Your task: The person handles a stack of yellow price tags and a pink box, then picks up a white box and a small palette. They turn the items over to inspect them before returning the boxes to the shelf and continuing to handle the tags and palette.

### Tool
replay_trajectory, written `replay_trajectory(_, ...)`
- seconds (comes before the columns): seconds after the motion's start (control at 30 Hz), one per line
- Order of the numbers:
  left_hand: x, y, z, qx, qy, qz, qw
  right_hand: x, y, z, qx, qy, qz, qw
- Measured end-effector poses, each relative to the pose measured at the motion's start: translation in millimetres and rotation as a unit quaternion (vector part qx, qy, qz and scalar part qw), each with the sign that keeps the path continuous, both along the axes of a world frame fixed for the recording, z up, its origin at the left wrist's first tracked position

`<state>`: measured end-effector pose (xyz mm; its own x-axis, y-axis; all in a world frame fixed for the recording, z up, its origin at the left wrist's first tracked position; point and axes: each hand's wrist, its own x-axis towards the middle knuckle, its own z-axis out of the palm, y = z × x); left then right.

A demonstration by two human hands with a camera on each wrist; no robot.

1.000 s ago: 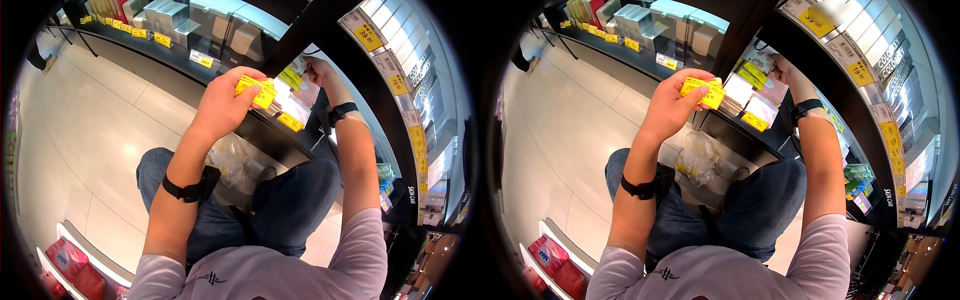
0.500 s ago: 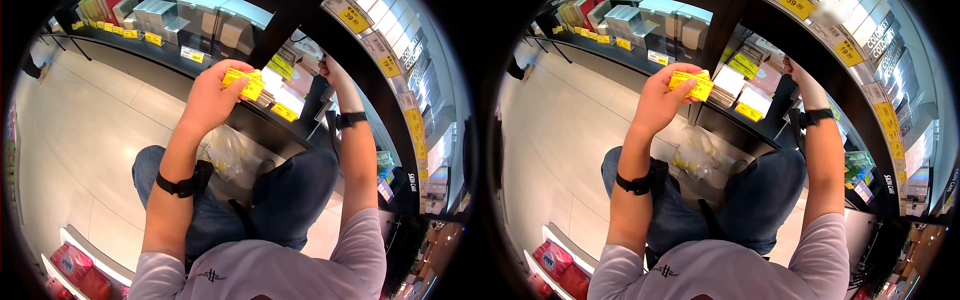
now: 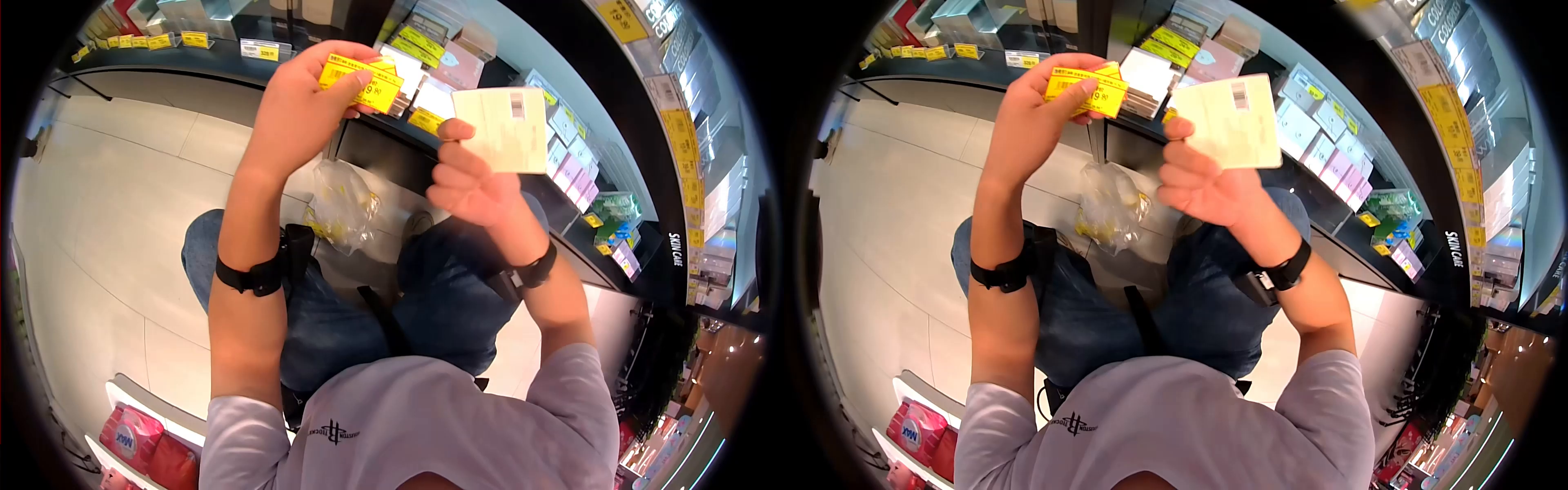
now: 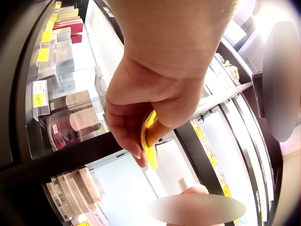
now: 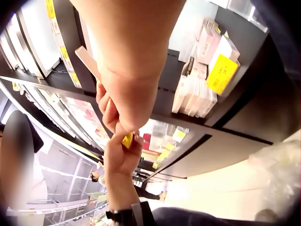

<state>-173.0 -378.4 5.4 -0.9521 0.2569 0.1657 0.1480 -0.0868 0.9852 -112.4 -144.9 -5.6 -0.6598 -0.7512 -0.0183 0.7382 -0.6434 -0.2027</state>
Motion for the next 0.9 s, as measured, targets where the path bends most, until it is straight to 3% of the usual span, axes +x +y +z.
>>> replay_trajectory(0.13, 4, 3, 3, -0.03, -0.019, -0.012, 0.999, 4, -10, -21, 0.016, 0.083, 0.063, 0.994)
replay_trajectory(0.43, 3, 11, -6, -0.076, -0.003, -0.049, 0.996, 4, -17, -15, 0.033, 0.181, -0.012, 0.983)
replay_trajectory(0.63, 7, 14, -4, -0.105, 0.015, -0.043, 0.993, 6, -17, -16, 0.018, 0.21, -0.007, 0.977)
replay_trajectory(0.73, 22, 26, 23, -0.107, -0.084, -0.01, 0.991, 7, -18, -16, 0.024, 0.218, -0.002, 0.976)
replay_trajectory(0.83, 24, 27, 21, -0.107, -0.054, 0.014, 0.993, 5, -22, -20, 0.009, 0.235, 0.025, 0.972)
replay_trajectory(0.9, 20, 23, 18, -0.101, -0.064, -0.024, 0.993, 4, -27, -31, -0.084, 0.235, -0.009, 0.968)
